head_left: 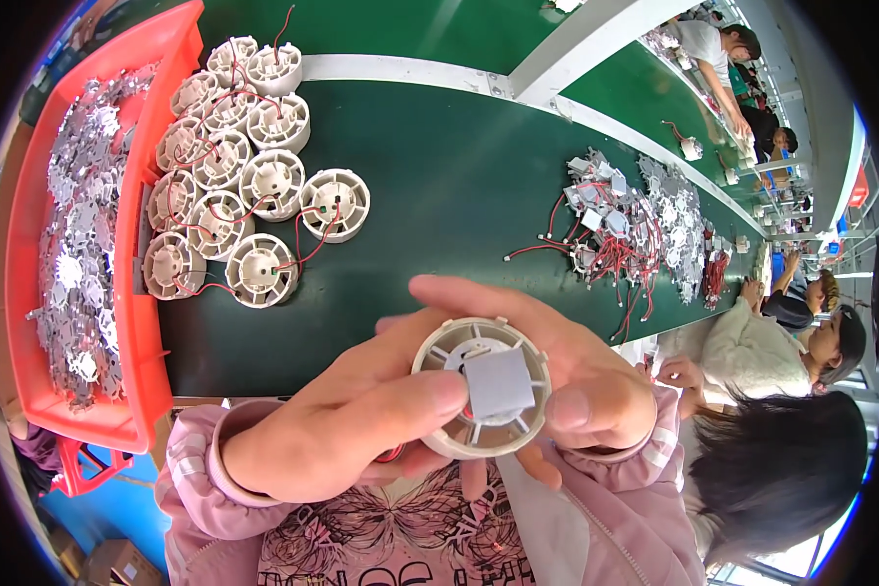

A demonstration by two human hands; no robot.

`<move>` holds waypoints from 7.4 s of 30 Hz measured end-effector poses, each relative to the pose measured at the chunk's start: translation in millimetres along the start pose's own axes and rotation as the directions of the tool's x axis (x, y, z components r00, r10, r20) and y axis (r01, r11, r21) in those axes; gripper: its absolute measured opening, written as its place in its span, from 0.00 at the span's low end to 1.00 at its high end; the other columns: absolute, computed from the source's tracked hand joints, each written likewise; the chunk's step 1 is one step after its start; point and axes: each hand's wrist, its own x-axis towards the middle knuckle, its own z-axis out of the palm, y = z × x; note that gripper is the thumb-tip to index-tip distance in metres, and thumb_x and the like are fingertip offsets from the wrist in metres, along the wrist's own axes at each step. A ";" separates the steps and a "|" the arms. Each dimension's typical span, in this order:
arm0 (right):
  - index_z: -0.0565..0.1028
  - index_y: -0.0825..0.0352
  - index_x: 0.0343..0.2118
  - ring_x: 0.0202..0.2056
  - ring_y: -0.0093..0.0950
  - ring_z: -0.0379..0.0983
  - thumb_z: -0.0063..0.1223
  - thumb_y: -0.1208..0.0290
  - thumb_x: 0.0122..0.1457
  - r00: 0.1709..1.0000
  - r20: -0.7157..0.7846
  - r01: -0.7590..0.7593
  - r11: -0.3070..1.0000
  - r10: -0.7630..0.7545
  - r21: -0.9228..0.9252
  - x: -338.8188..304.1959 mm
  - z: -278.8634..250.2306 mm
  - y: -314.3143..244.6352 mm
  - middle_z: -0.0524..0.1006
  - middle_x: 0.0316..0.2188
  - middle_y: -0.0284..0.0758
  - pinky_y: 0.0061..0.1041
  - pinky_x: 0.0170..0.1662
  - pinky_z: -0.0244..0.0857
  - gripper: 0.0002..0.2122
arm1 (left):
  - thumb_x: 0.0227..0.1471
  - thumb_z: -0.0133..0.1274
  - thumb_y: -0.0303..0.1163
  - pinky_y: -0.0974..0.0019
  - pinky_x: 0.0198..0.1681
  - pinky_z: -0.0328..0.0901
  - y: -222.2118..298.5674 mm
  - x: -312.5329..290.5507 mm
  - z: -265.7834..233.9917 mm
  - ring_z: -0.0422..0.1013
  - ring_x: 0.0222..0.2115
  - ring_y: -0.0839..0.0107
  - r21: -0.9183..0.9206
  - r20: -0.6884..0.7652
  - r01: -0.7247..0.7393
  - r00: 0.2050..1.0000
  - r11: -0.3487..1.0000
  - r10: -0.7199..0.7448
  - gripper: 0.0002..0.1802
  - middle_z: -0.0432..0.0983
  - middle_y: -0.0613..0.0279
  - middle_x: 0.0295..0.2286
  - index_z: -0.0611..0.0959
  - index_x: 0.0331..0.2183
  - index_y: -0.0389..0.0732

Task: Assembling electronic components by fitting parts together on an assembly line.

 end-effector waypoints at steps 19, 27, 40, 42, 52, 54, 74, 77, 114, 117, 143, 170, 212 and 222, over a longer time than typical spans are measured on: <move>0.61 0.71 0.56 0.31 0.37 0.76 0.55 0.73 0.48 0.975 -0.037 0.189 0.907 -0.218 -0.377 4.3 -27.3 7.7 0.68 0.50 0.48 0.20 0.24 0.71 0.30 | 0.59 0.43 0.36 0.70 0.29 0.64 -22.1 2.1 -6.6 0.70 0.28 0.74 0.370 -0.242 -0.076 0.954 0.926 0.176 0.26 0.73 0.61 0.30 0.61 0.53 0.28; 0.72 0.70 0.47 0.38 0.32 0.73 0.63 0.77 0.44 0.822 0.311 0.350 -0.009 -0.477 -0.937 27.5 -19.3 -42.8 0.71 0.45 0.41 0.26 0.38 0.70 0.24 | 0.52 0.51 0.30 0.68 0.24 0.65 -25.0 14.9 -16.3 0.71 0.24 0.68 0.576 -0.448 -0.155 0.762 0.803 0.468 0.28 0.73 0.57 0.26 0.62 0.51 0.29; 0.72 0.66 0.43 0.40 0.44 0.73 0.57 0.63 0.50 0.597 -0.190 -0.519 -0.195 -0.780 -0.832 224.6 -165.5 -173.8 0.73 0.39 0.47 0.37 0.44 0.68 0.18 | 0.36 0.51 0.17 0.70 0.18 0.64 -48.4 21.6 -63.0 0.68 0.15 0.64 0.968 0.185 -0.227 0.373 -0.104 0.909 0.18 0.72 0.57 0.21 0.76 0.36 0.31; 0.72 0.67 0.42 0.44 0.43 0.71 0.56 0.68 0.48 0.442 0.195 -0.570 -0.442 -0.876 -0.693 222.7 -159.4 -159.6 0.73 0.41 0.45 0.36 0.46 0.67 0.17 | 0.34 0.51 0.16 0.70 0.17 0.63 -48.8 20.5 -64.4 0.68 0.15 0.64 0.960 0.232 -0.244 0.407 -0.140 0.883 0.19 0.72 0.57 0.20 0.76 0.36 0.31; 0.69 0.68 0.37 0.42 0.42 0.68 0.57 0.81 0.39 0.913 0.305 0.179 -0.405 -0.272 -0.897 118.2 -27.7 -31.5 0.69 0.40 0.39 0.33 0.43 0.65 0.18 | 0.39 0.51 0.15 0.67 0.19 0.66 -41.3 26.3 -48.5 0.72 0.20 0.63 0.994 -0.050 0.111 0.335 0.013 0.941 0.19 0.74 0.54 0.32 0.74 0.39 0.33; 0.69 0.68 0.37 0.42 0.42 0.68 0.58 0.81 0.39 0.909 0.271 0.155 -0.345 -0.317 -0.926 104.0 -29.6 -18.0 0.69 0.41 0.39 0.32 0.43 0.65 0.18 | 0.40 0.52 0.16 0.66 0.20 0.67 -43.1 23.0 -39.5 0.73 0.21 0.61 0.987 -0.097 0.158 0.396 0.036 0.913 0.20 0.73 0.53 0.34 0.73 0.40 0.33; 0.69 0.68 0.42 0.44 0.44 0.69 0.65 0.79 0.39 0.786 0.014 0.010 -0.010 -0.619 -1.000 15.4 -55.7 35.1 0.72 0.46 0.43 0.34 0.46 0.66 0.24 | 0.44 0.52 0.19 0.60 0.26 0.68 -65.4 16.0 -62.8 0.72 0.22 0.55 0.981 -0.152 0.188 0.592 0.048 0.792 0.11 0.73 0.53 0.28 0.78 0.34 0.35; 0.72 0.68 0.41 0.45 0.44 0.68 0.63 0.81 0.39 0.737 0.043 0.056 -0.003 -0.675 -0.998 3.5 -61.6 24.5 0.73 0.43 0.42 0.35 0.47 0.64 0.22 | 0.45 0.53 0.19 0.61 0.26 0.69 -58.8 12.9 -60.1 0.73 0.23 0.55 0.966 -0.218 0.239 0.522 0.104 0.825 0.10 0.74 0.53 0.30 0.79 0.35 0.36; 0.75 0.70 0.40 0.28 0.33 0.70 0.68 0.77 0.36 0.442 0.268 0.090 -0.254 -0.856 -0.963 1.5 -2.6 16.4 0.74 0.33 0.38 0.28 0.29 0.66 0.23 | 0.60 0.45 0.29 0.72 0.39 0.72 -36.8 26.5 14.2 0.73 0.37 0.74 0.284 -0.476 -0.331 0.766 0.900 0.432 0.16 0.77 0.57 0.38 0.75 0.47 0.30; 0.74 0.70 0.41 0.28 0.35 0.70 0.69 0.75 0.35 0.512 0.261 0.045 -0.278 -0.819 -0.960 5.3 -11.5 32.2 0.72 0.36 0.39 0.29 0.29 0.67 0.25 | 0.61 0.44 0.29 0.72 0.40 0.71 -41.9 24.7 13.5 0.72 0.38 0.75 0.225 -0.489 -0.326 0.777 0.918 0.396 0.17 0.77 0.56 0.38 0.75 0.47 0.28; 0.75 0.72 0.40 0.29 0.29 0.72 0.63 0.83 0.37 0.749 -0.071 -0.021 0.084 -0.659 -0.996 2.1 -57.7 28.6 0.72 0.36 0.40 0.24 0.30 0.68 0.21 | 0.37 0.63 0.27 0.64 0.32 0.72 -79.9 65.0 -32.1 0.74 0.34 0.55 0.980 -0.115 -0.011 0.786 0.199 0.607 0.38 0.68 0.47 0.46 0.67 0.51 0.30; 0.73 0.73 0.44 0.27 0.21 0.71 0.56 0.86 0.48 0.807 -0.452 0.129 0.861 -0.379 -0.493 6.7 -76.2 35.8 0.73 0.43 0.37 0.18 0.25 0.65 0.17 | 0.38 0.64 0.28 0.65 0.33 0.72 -87.0 62.4 -35.4 0.74 0.34 0.56 0.967 -0.106 -0.079 0.738 0.241 0.667 0.34 0.70 0.46 0.42 0.70 0.48 0.29; 0.69 0.77 0.47 0.40 0.23 0.73 0.70 0.78 0.35 0.877 0.102 0.349 0.476 -0.469 -0.808 -20.4 -30.6 15.5 0.75 0.39 0.40 0.22 0.43 0.65 0.31 | 0.58 0.47 0.33 0.56 0.38 0.65 -34.7 -3.6 -10.8 0.65 0.24 0.65 -0.275 -0.032 -0.403 0.911 0.873 0.411 0.16 0.72 0.52 0.28 0.71 0.23 0.33; 0.68 0.72 0.49 0.43 0.28 0.71 0.72 0.78 0.35 0.821 -0.114 0.194 0.461 -0.560 -0.866 -18.9 -5.4 19.3 0.71 0.46 0.43 0.25 0.44 0.66 0.33 | 0.55 0.48 0.38 0.67 0.35 0.66 -5.9 10.7 0.0 0.71 0.29 0.71 0.867 -0.132 -0.046 0.939 0.497 0.317 0.20 0.72 0.55 0.37 0.72 0.44 0.33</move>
